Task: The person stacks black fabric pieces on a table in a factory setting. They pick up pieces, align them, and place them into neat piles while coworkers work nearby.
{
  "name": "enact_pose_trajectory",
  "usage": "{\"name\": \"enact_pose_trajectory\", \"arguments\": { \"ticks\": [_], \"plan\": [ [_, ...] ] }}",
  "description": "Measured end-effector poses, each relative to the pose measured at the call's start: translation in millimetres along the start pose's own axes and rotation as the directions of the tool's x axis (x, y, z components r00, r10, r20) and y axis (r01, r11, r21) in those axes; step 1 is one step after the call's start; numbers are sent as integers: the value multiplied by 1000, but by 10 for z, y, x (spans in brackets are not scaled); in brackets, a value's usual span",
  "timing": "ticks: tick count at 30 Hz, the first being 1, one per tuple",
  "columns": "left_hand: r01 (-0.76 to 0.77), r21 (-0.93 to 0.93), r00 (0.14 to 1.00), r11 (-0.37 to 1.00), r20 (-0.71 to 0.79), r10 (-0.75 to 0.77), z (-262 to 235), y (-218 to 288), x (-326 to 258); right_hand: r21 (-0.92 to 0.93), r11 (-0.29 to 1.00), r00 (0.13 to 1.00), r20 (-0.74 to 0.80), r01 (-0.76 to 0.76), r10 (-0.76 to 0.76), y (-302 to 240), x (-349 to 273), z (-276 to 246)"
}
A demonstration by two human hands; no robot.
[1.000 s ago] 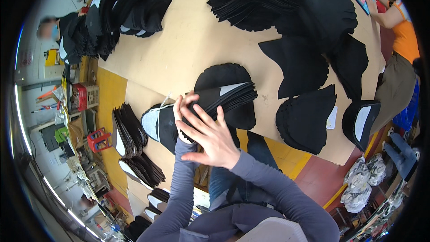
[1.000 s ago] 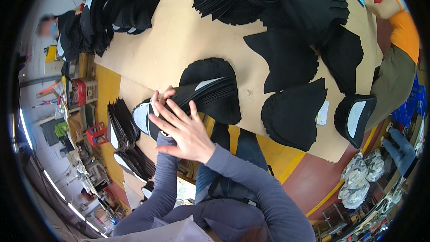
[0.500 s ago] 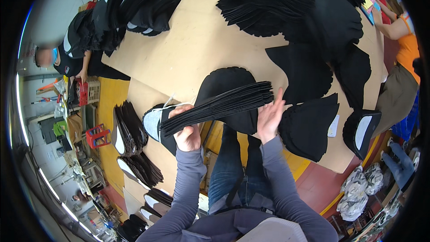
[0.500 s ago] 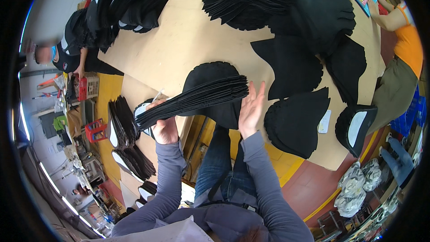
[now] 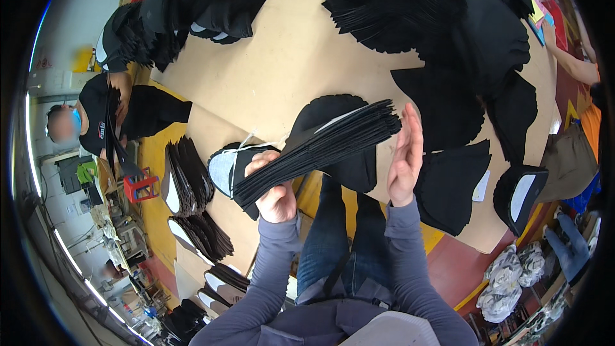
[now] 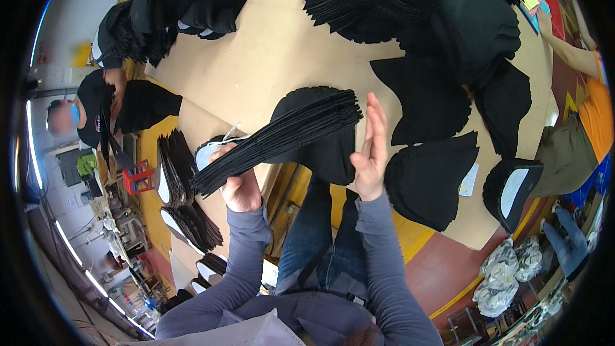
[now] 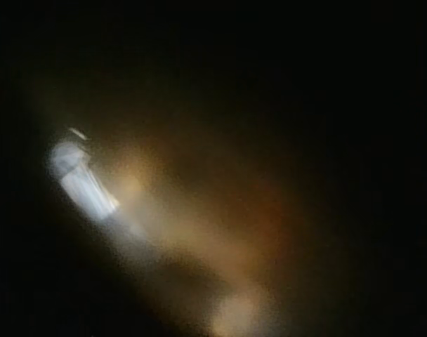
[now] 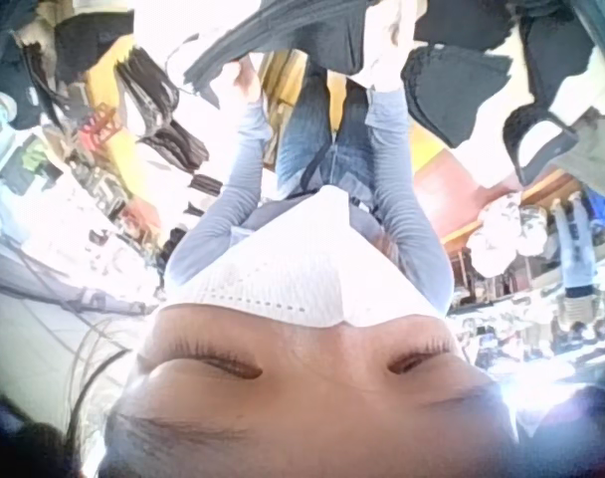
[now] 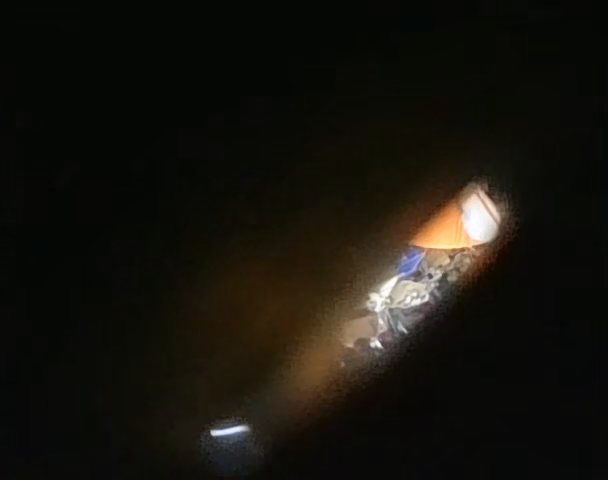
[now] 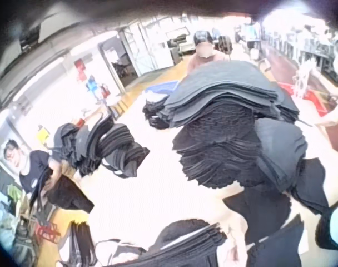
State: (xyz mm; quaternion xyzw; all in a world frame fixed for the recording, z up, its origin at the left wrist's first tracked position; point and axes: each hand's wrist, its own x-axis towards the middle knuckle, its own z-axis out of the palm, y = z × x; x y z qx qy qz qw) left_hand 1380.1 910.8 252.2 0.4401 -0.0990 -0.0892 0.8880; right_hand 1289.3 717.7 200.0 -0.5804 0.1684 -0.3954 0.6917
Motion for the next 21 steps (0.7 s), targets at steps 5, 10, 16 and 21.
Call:
{"name": "enact_pose_trajectory", "arguments": {
  "ticks": [5,10,16,21],
  "plan": [
    [37,8,999,999,-35,-37,16,-3,-3,-551,810,971,219,203,-94,-257,143,-72],
    [27,17,997,999,-71,-26,-30,-21,-22,-545,828,981,193,128,-25,-335,104,-56],
    [-4,36,997,999,-74,7,-114,-20,-12,-408,890,957,275,203,-93,-276,24,-76],
    [-29,39,997,999,-65,31,-151,-8,-16,-441,872,961,255,211,-104,-309,53,-37]
  ]
}}
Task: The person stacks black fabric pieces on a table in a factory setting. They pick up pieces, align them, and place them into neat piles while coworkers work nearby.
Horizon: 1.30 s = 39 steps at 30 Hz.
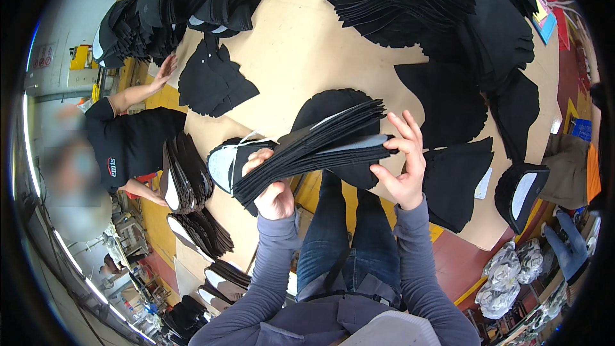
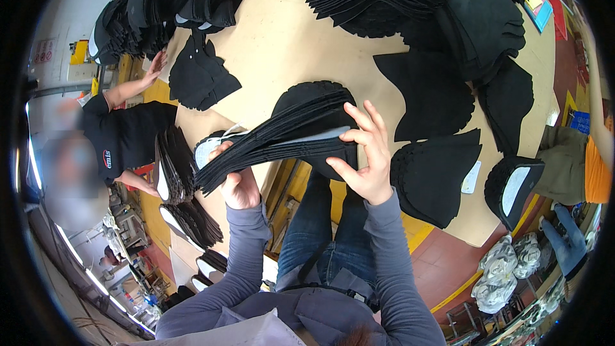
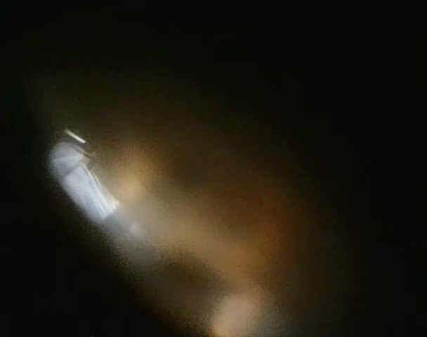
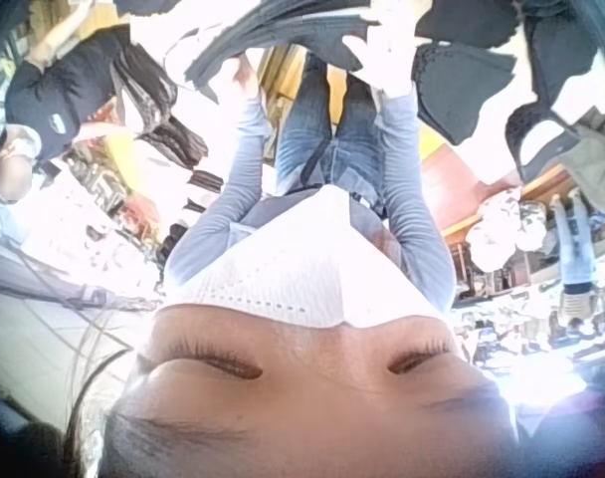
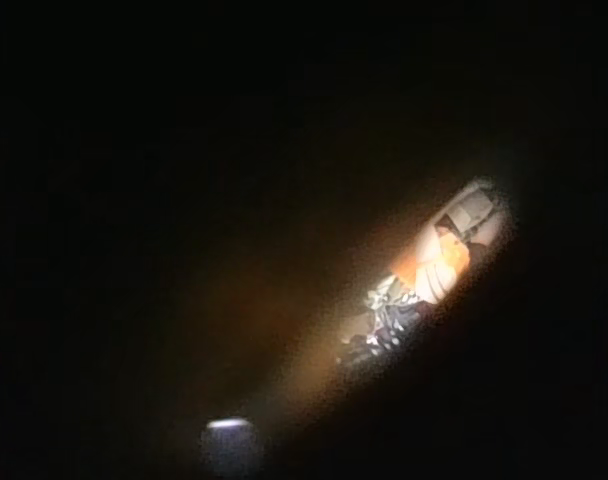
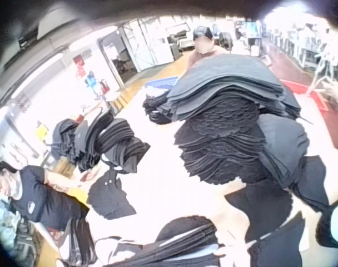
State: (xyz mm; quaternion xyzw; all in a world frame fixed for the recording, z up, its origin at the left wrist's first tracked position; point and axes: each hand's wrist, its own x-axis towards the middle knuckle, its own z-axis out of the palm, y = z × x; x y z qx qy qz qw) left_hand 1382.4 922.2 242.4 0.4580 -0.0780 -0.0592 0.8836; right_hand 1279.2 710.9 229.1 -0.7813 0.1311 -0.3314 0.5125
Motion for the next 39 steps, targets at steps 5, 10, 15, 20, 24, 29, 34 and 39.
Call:
{"name": "enact_pose_trajectory", "arguments": {
  "ticks": [5,10,15,20,24,29,34,39],
  "plan": [
    [3,-21,999,1000,-50,-4,-24,5,6,0,998,997,36,62,-62,43,23,-48],
    [35,-83,995,996,-86,-42,-48,25,12,647,664,907,111,-376,406,17,-38,63],
    [58,-112,993,992,-98,-69,-133,54,-3,471,679,826,284,-563,488,-91,141,22],
    [48,-115,993,992,-101,-60,-199,62,9,271,828,870,213,-490,445,-89,125,29],
    [13,-130,991,991,-129,-30,-198,63,5,284,930,969,150,-233,197,144,-42,45],
    [81,-293,983,953,-133,-125,-244,120,-5,507,683,790,589,-526,171,319,-263,92],
    [329,-563,906,758,-39,-422,-65,131,-133,514,766,922,183,-387,342,305,-716,326],
    [485,-542,723,686,-192,-663,-615,-444,-319,131,942,949,104,-308,296,-237,-447,40]
  ]
}}
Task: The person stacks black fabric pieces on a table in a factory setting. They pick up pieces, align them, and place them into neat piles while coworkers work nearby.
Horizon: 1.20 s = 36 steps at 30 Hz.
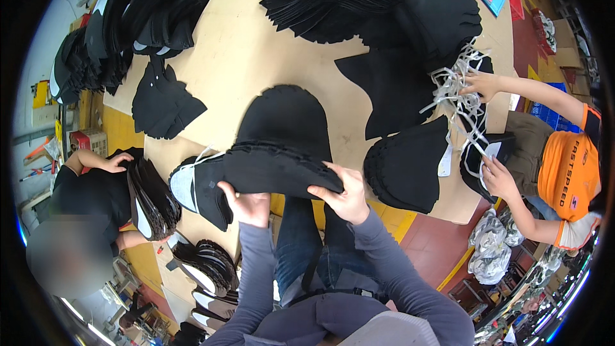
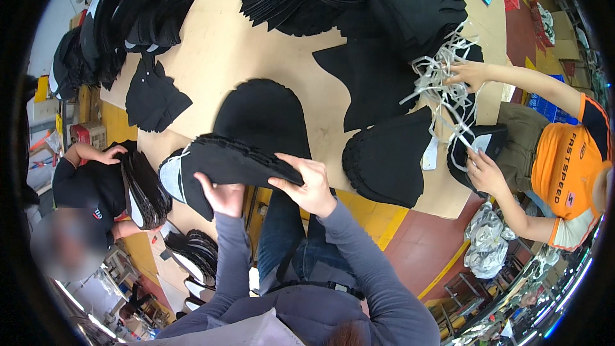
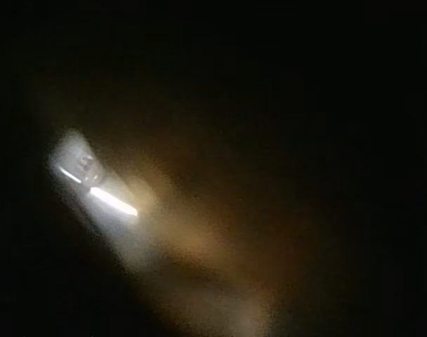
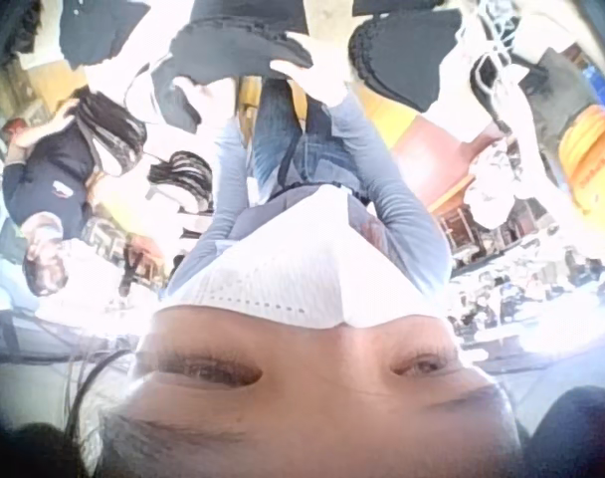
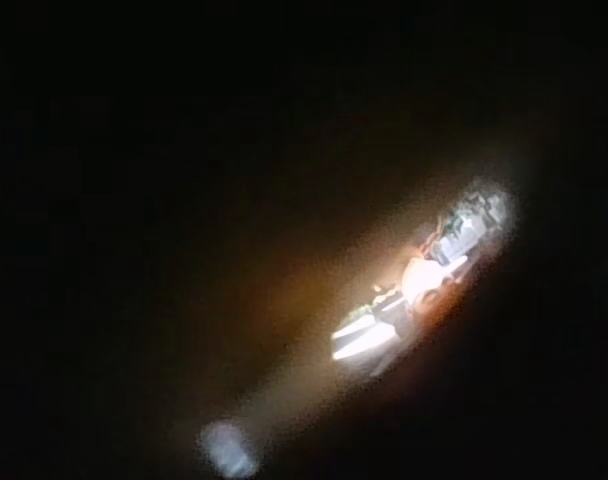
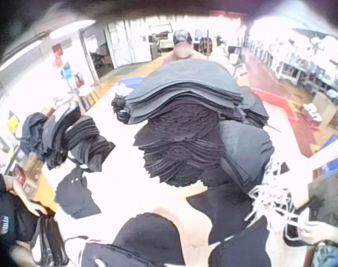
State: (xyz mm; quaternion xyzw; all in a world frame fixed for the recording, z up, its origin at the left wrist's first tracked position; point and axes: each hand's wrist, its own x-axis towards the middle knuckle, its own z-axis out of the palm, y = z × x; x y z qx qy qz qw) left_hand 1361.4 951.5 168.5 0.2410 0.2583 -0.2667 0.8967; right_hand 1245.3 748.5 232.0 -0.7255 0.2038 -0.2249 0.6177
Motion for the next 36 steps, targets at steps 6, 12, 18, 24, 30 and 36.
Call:
{"name": "enact_pose_trajectory", "arguments": {
  "ticks": [6,12,18,24,30,36],
  "plan": [
    [138,270,909,953,-415,-14,-661,48,451,165,944,936,-161,-287,313,110,-179,-291],
    [-13,460,975,888,-190,112,-559,50,366,794,587,626,-378,-161,682,614,-170,-736],
    [-116,734,955,670,-102,277,-592,156,204,947,318,752,-243,47,613,790,-198,-1183],
    [-403,910,839,96,326,436,-463,94,-2,593,802,724,-522,-73,451,1083,352,-1057],
    [-529,831,795,173,414,444,-302,-78,-215,164,972,829,-510,-168,230,704,511,-375],
    [-620,779,741,91,543,396,-205,-197,-367,437,837,892,-146,-329,428,642,286,176]
  ]
}}
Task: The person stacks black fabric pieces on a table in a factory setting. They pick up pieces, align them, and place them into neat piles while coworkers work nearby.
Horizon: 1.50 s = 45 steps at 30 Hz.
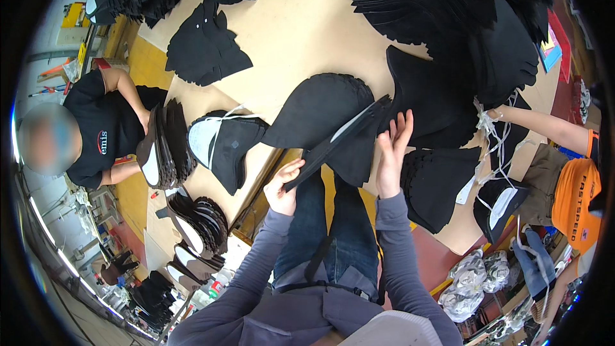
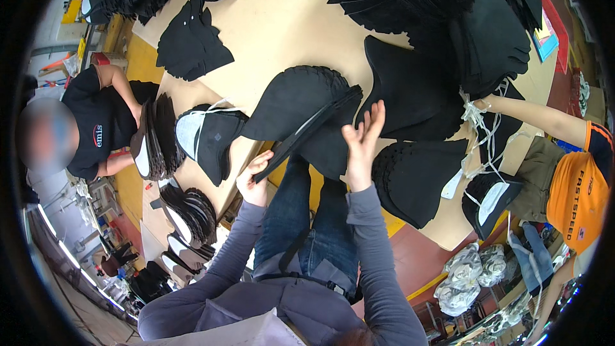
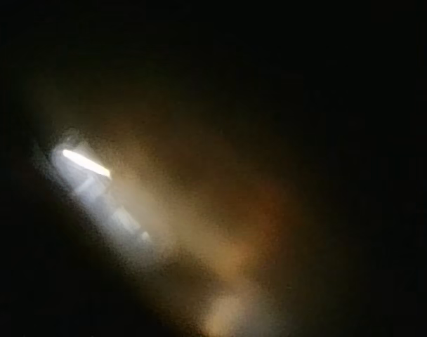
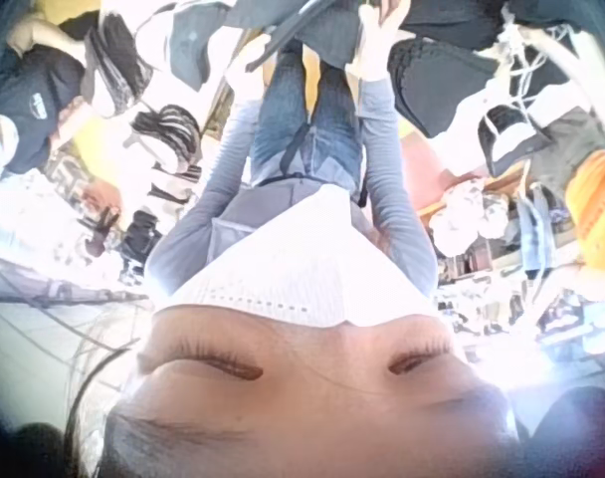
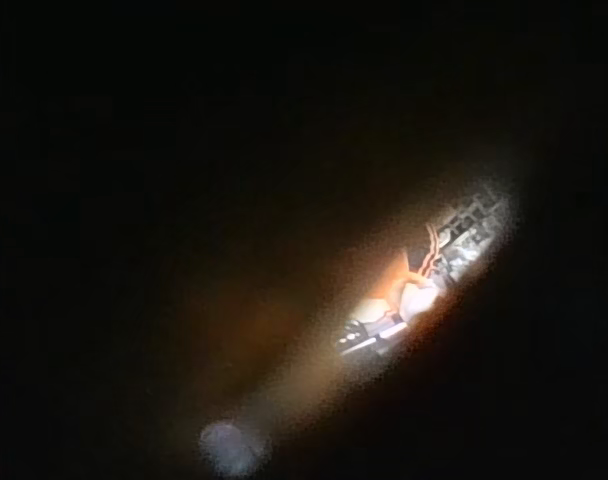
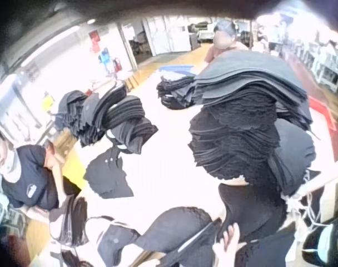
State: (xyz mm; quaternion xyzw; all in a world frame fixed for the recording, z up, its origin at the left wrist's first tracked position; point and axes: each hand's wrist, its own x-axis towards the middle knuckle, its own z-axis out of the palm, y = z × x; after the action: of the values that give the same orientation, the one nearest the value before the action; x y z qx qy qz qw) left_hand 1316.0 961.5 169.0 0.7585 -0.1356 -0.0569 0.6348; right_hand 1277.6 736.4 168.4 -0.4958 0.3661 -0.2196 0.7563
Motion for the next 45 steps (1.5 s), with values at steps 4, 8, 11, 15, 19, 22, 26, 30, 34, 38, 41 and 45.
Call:
{"name": "enact_pose_trajectory", "arguments": {
  "ticks": [4,8,11,15,19,22,26,30,34,38,41,45],
  "plan": [
    [-4,-8,1000,1000,-26,4,32,-23,-69,-46,996,996,48,78,-76,-102,-39,285],
    [89,-71,995,993,-42,-92,1,-61,-43,-4,998,994,85,65,-65,-64,56,270],
    [161,-26,987,987,-11,-161,-77,-106,95,-106,991,994,75,87,-79,-65,44,242],
    [526,-107,850,844,28,-526,-224,-376,475,-261,962,990,-135,-85,51,267,67,-106],
    [459,-121,888,880,72,-453,-451,-795,620,-140,887,896,-4,-440,443,414,-9,-367],
    [604,-191,792,774,34,-609,-447,-772,717,-24,991,958,-260,-129,118,391,45,-392],
    [647,-327,700,689,-104,-707,-309,-695,675,217,972,807,-555,-92,201,242,397,-509],
    [588,-414,690,695,-192,-698,-377,-813,541,332,940,718,-634,-82,287,488,604,-596],
    [586,-469,676,661,-168,-718,-524,-920,565,442,897,697,-641,-7,322,523,848,-694],
    [572,-132,753,809,-307,-582,-593,-1029,697,437,897,735,-630,71,249,594,1023,-783],
    [276,351,897,895,-428,-109,-211,-715,778,260,965,751,-644,35,146,756,1052,-938],
    [85,-38,972,996,-215,-91,552,4,814,333,926,831,-555,177,41,88,609,-638]
  ]
}}
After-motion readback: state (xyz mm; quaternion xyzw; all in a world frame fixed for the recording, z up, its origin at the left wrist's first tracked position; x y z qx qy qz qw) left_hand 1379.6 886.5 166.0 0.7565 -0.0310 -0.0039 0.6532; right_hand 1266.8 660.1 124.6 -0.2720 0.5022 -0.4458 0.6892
